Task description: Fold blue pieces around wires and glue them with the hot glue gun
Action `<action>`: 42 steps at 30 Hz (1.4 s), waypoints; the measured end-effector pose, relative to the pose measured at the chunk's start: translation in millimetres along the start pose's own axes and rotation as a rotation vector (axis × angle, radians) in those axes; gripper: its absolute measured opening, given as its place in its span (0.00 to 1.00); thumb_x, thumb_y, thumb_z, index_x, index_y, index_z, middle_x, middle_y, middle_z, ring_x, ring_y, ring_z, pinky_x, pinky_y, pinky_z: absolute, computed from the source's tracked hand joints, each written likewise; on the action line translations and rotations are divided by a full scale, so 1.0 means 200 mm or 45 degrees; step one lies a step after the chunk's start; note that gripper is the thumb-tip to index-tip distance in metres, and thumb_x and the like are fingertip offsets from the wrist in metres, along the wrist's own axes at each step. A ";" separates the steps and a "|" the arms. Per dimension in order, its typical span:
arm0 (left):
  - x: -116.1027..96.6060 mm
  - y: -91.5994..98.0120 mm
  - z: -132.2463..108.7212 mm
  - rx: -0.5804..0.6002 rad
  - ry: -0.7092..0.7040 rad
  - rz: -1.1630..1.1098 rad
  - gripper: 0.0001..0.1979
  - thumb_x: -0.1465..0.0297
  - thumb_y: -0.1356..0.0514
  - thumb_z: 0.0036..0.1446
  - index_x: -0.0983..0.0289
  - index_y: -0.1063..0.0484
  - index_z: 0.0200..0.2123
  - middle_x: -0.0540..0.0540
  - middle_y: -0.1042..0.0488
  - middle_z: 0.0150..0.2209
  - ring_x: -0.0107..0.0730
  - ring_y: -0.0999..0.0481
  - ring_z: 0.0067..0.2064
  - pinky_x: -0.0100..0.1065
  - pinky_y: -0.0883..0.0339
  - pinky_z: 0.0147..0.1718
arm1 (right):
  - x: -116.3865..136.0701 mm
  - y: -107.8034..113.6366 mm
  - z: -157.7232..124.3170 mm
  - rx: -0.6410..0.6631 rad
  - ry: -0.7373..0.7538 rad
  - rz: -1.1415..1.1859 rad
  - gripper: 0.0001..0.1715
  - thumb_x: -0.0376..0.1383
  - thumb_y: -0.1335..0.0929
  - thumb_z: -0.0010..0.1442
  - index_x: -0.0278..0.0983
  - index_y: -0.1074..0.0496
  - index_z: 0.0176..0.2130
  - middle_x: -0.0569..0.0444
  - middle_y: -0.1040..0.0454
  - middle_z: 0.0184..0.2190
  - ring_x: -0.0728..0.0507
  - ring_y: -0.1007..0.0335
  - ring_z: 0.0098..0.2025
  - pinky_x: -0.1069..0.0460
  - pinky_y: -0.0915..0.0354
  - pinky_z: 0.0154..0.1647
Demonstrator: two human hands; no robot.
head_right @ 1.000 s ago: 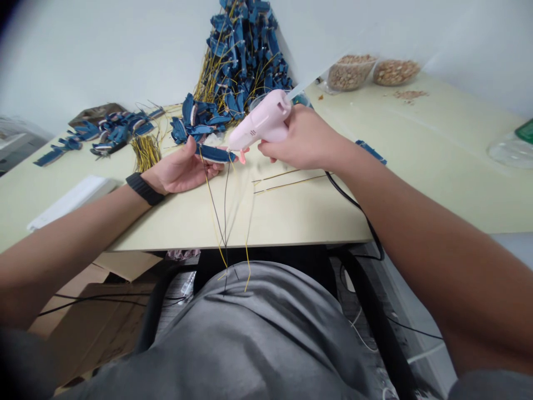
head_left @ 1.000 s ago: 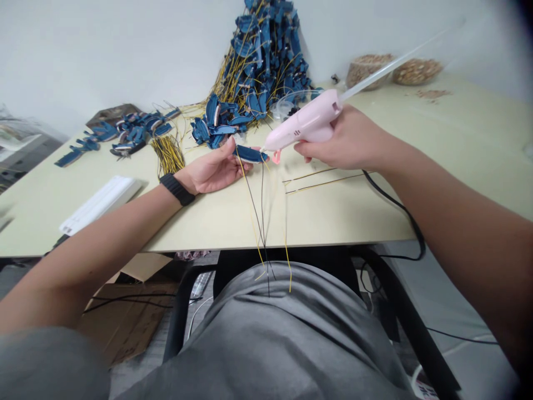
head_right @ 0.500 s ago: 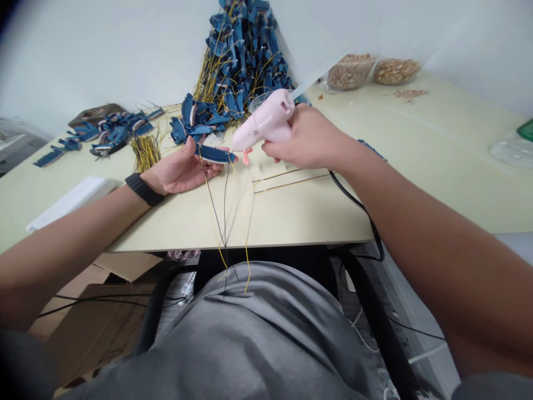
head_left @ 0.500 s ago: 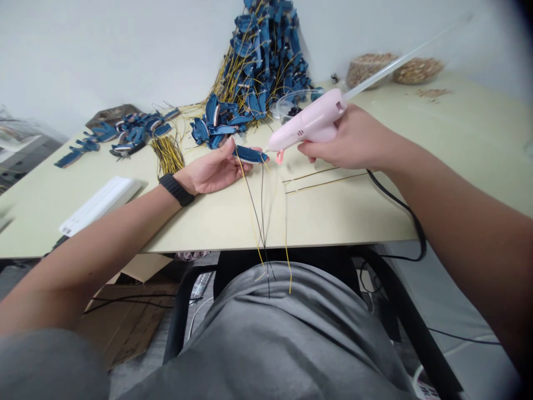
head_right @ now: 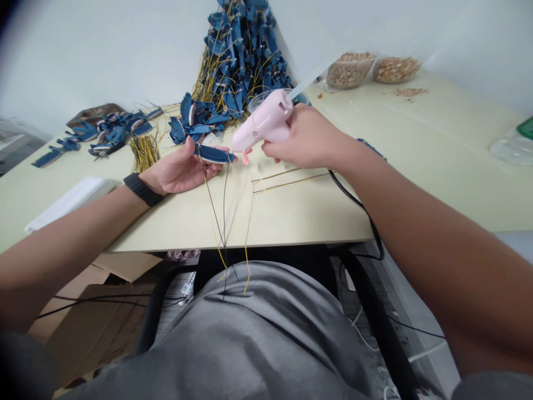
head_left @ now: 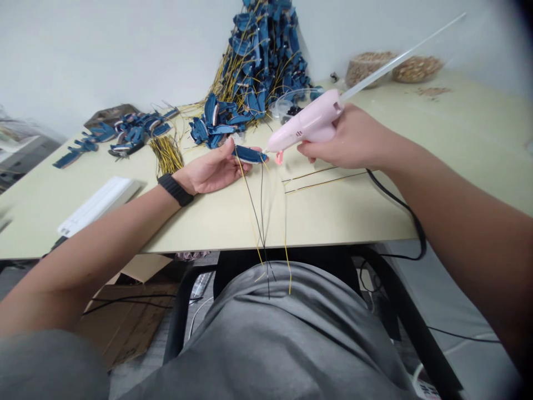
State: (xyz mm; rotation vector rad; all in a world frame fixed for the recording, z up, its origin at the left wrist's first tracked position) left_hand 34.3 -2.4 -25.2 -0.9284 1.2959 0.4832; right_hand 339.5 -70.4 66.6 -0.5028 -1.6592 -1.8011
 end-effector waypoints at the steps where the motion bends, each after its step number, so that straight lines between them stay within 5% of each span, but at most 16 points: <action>1: 0.00 0.00 0.00 0.003 -0.005 0.005 0.25 0.57 0.14 0.77 0.74 0.07 0.58 0.67 0.06 0.57 0.34 0.15 0.50 0.33 0.21 0.55 | 0.00 0.00 0.00 -0.004 0.002 -0.001 0.17 0.28 0.20 0.70 0.45 0.20 0.32 0.48 0.14 0.35 0.32 0.13 0.44 0.36 0.15 0.58; 6: 0.00 0.00 0.00 0.004 -0.015 0.028 0.23 0.58 0.15 0.77 0.73 0.06 0.59 0.66 0.06 0.58 0.34 0.15 0.50 0.34 0.21 0.56 | 0.01 0.00 0.00 -0.009 0.001 0.013 0.19 0.26 0.20 0.72 0.43 0.19 0.32 0.49 0.14 0.35 0.36 0.17 0.41 0.39 0.21 0.51; 14: 0.00 0.00 0.00 0.007 0.009 0.009 0.22 0.58 0.15 0.77 0.73 0.05 0.58 0.65 0.06 0.51 0.35 0.15 0.48 0.33 0.20 0.53 | 0.01 0.00 -0.01 0.010 -0.030 0.009 0.19 0.27 0.20 0.73 0.44 0.20 0.32 0.49 0.14 0.34 0.36 0.18 0.40 0.37 0.19 0.53; 27: 0.00 0.03 -0.01 -0.051 -0.055 0.100 0.28 0.48 0.23 0.86 0.71 0.08 0.63 0.67 0.07 0.55 0.39 0.14 0.51 0.39 0.20 0.59 | 0.04 0.00 -0.03 -0.018 -0.052 0.000 0.20 0.25 0.20 0.73 0.44 0.20 0.33 0.52 0.16 0.32 0.36 0.14 0.41 0.38 0.16 0.55; 42: 0.01 0.01 0.00 -0.047 -0.054 0.052 0.22 0.54 0.14 0.76 0.67 0.05 0.56 0.64 0.05 0.53 0.39 0.15 0.49 0.38 0.22 0.56 | 0.04 -0.01 -0.02 0.001 -0.020 0.002 0.16 0.29 0.19 0.67 0.45 0.22 0.33 0.51 0.17 0.33 0.32 0.13 0.44 0.38 0.17 0.55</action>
Point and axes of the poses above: each hand's wrist, its own z-axis towards the middle knuckle, its own y-axis out of the back of the hand, x = y × z, the point moved 4 cm from there along z, towards the middle knuckle
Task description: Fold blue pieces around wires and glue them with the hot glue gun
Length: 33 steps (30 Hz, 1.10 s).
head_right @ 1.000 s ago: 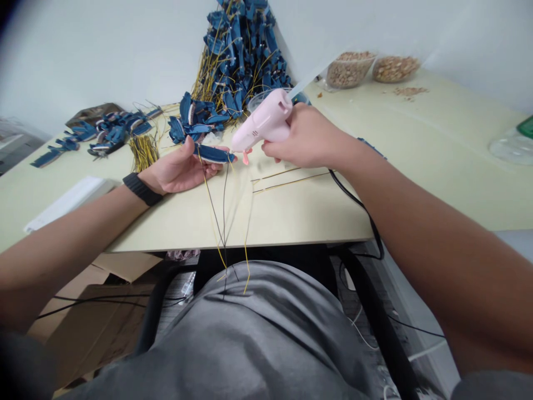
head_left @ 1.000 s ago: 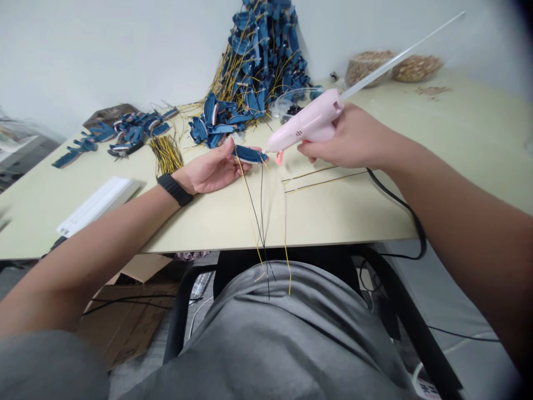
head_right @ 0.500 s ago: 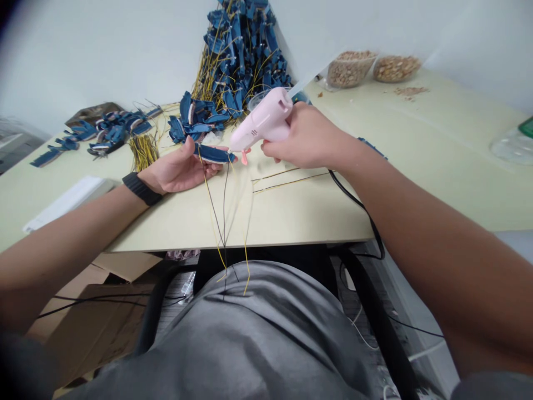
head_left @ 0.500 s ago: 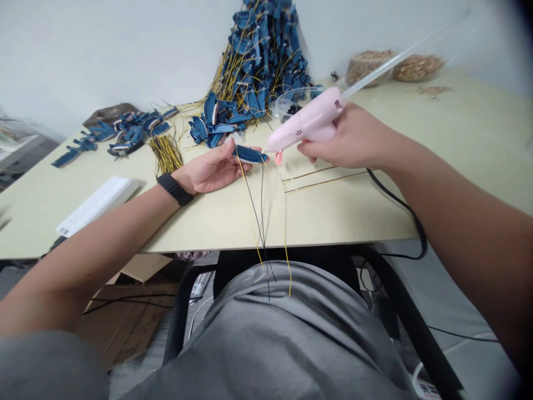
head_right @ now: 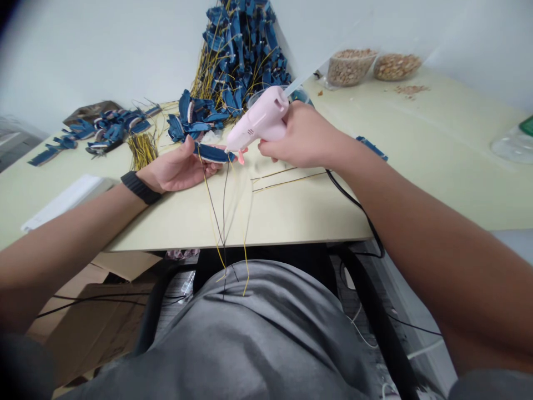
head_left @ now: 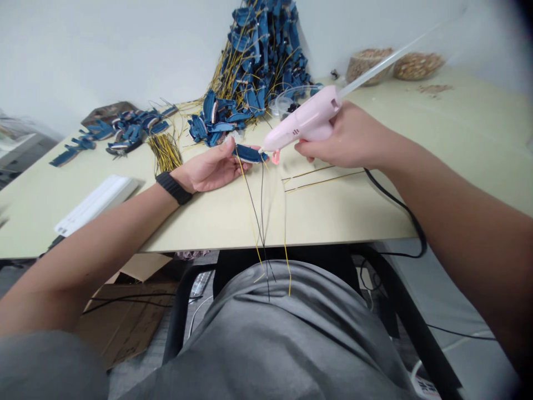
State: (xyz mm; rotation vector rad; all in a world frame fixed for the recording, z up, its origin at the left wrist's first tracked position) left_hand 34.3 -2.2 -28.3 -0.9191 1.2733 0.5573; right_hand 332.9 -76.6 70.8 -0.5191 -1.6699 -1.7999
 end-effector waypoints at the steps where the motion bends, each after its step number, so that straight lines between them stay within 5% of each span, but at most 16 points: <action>1: 0.00 0.00 0.00 0.001 0.004 -0.004 0.22 0.54 0.14 0.77 0.68 0.05 0.56 0.64 0.05 0.53 0.39 0.15 0.49 0.38 0.22 0.55 | 0.00 0.00 0.00 -0.003 -0.003 -0.006 0.16 0.29 0.20 0.68 0.45 0.22 0.32 0.51 0.17 0.33 0.33 0.13 0.45 0.38 0.18 0.56; 9: -0.01 0.00 0.00 0.003 -0.002 0.027 0.25 0.48 0.16 0.78 0.66 0.05 0.57 0.63 0.05 0.54 0.37 0.15 0.49 0.39 0.23 0.57 | 0.01 0.00 0.00 0.008 0.044 -0.029 0.17 0.32 0.19 0.69 0.46 0.22 0.32 0.49 0.16 0.35 0.33 0.18 0.41 0.37 0.20 0.51; 13: -0.02 -0.03 0.00 0.060 -0.017 0.012 0.35 0.40 0.10 0.67 0.65 0.04 0.56 0.61 0.04 0.54 0.35 0.15 0.48 0.35 0.21 0.54 | 0.00 0.00 0.00 0.026 0.050 0.022 0.14 0.32 0.19 0.67 0.46 0.21 0.33 0.50 0.16 0.33 0.33 0.16 0.42 0.38 0.19 0.51; 19: -0.02 -0.05 -0.01 0.111 -0.039 0.046 0.37 0.42 0.06 0.59 0.64 0.02 0.57 0.61 0.03 0.55 0.36 0.13 0.52 0.34 0.21 0.56 | -0.03 0.01 0.00 0.086 0.033 0.095 0.10 0.42 0.15 0.65 0.47 0.16 0.39 0.54 0.18 0.31 0.32 0.16 0.40 0.37 0.20 0.46; 24: -0.03 -0.04 -0.01 0.111 -0.034 0.137 0.38 0.35 0.11 0.64 0.62 0.01 0.56 0.62 0.04 0.57 0.39 0.13 0.54 0.39 0.20 0.60 | -0.05 0.01 0.01 0.078 0.021 0.094 0.13 0.45 0.14 0.62 0.48 0.17 0.40 0.56 0.21 0.30 0.34 0.15 0.38 0.40 0.23 0.41; 33: -0.06 -0.09 -0.02 0.170 -0.037 0.107 0.34 0.43 0.07 0.61 0.64 0.01 0.54 0.61 0.03 0.56 0.34 0.13 0.50 0.34 0.22 0.57 | 0.00 -0.01 -0.01 0.156 0.031 0.102 0.14 0.39 0.16 0.70 0.48 0.20 0.39 0.56 0.25 0.27 0.38 0.28 0.33 0.41 0.28 0.40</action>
Point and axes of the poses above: each hand's wrist, its own z-axis towards the middle knuckle, its own y-axis out of the back of the hand, x = y × z, the point moved 4 cm from there along z, towards the middle knuckle
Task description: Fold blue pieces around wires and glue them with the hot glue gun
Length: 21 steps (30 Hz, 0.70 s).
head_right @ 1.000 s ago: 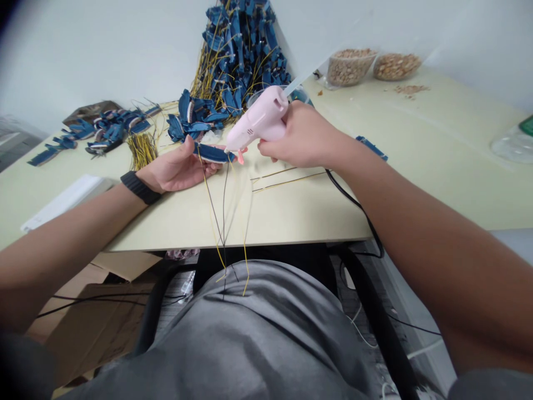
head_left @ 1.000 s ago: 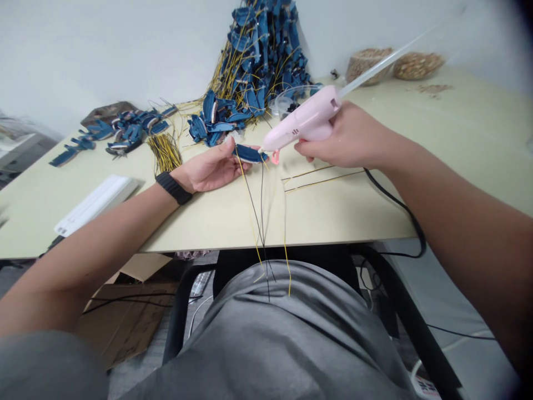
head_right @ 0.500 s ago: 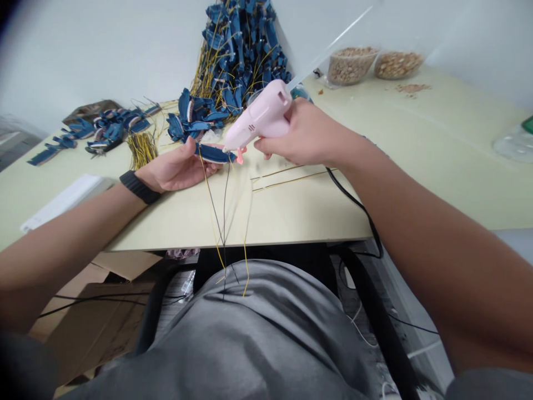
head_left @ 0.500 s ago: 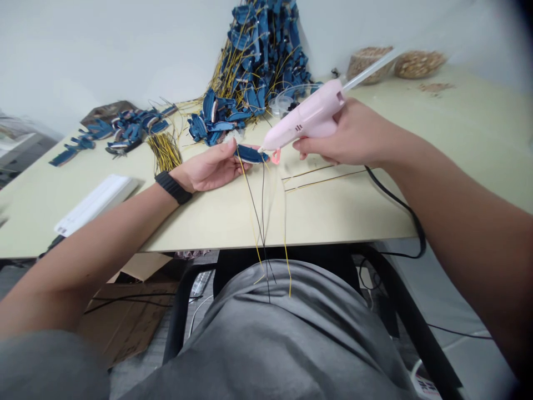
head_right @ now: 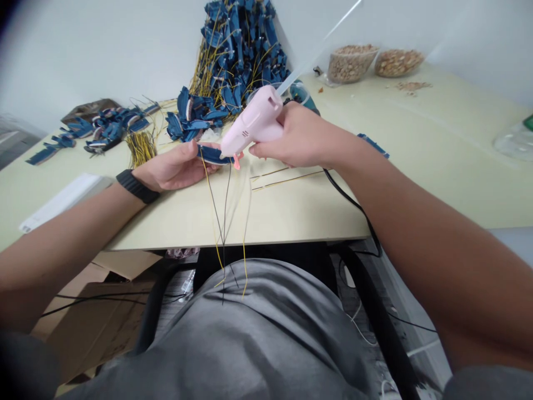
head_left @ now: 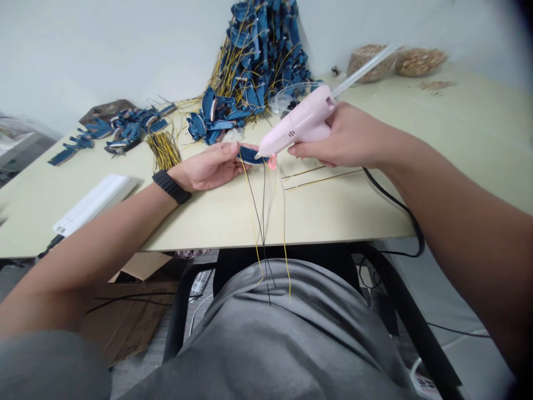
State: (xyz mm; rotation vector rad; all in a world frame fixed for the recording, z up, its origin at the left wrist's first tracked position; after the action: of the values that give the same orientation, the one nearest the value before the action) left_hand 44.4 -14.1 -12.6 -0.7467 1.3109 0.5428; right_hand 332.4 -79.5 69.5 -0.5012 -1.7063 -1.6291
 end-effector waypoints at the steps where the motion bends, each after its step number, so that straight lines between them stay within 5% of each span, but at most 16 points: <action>1: 0.00 0.00 0.00 0.001 0.000 0.002 0.34 0.43 0.07 0.62 0.64 0.01 0.55 0.61 0.03 0.56 0.34 0.13 0.49 0.34 0.21 0.57 | 0.01 0.00 0.00 0.001 -0.019 -0.005 0.14 0.37 0.16 0.71 0.48 0.21 0.38 0.56 0.26 0.26 0.38 0.28 0.33 0.41 0.28 0.41; 7: 0.00 -0.02 0.00 0.025 -0.031 0.084 0.36 0.39 0.09 0.62 0.62 0.01 0.56 0.62 0.03 0.58 0.38 0.13 0.51 0.37 0.21 0.59 | 0.02 -0.01 0.00 0.007 -0.001 -0.027 0.16 0.44 0.14 0.66 0.49 0.21 0.40 0.54 0.27 0.26 0.31 0.18 0.43 0.37 0.19 0.52; 14: -0.01 -0.02 0.00 0.000 -0.007 0.116 0.36 0.38 0.09 0.62 0.62 0.01 0.56 0.60 0.03 0.56 0.36 0.15 0.49 0.37 0.23 0.56 | 0.02 -0.01 -0.01 0.019 -0.055 -0.029 0.16 0.37 0.15 0.68 0.48 0.23 0.38 0.55 0.27 0.27 0.33 0.21 0.40 0.40 0.24 0.47; 21: 0.00 -0.03 0.00 -0.007 -0.002 0.085 0.33 0.42 0.09 0.64 0.63 0.02 0.55 0.60 0.04 0.56 0.39 0.12 0.52 0.37 0.23 0.59 | 0.03 -0.02 0.00 0.006 -0.012 -0.074 0.17 0.36 0.16 0.70 0.47 0.22 0.36 0.54 0.26 0.29 0.33 0.20 0.43 0.39 0.23 0.55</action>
State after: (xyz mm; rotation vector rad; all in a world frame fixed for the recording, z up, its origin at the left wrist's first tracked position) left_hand 48.9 -17.6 -10.5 -0.7093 1.3372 0.6003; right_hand 326.4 -81.4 71.0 -0.4616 -1.7463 -1.6657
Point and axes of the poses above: each hand's wrist, its own z-axis towards the middle knuckle, its own y-axis out of the back of the hand, x = y × z, the point moved 4 cm from there along z, towards the middle knuckle
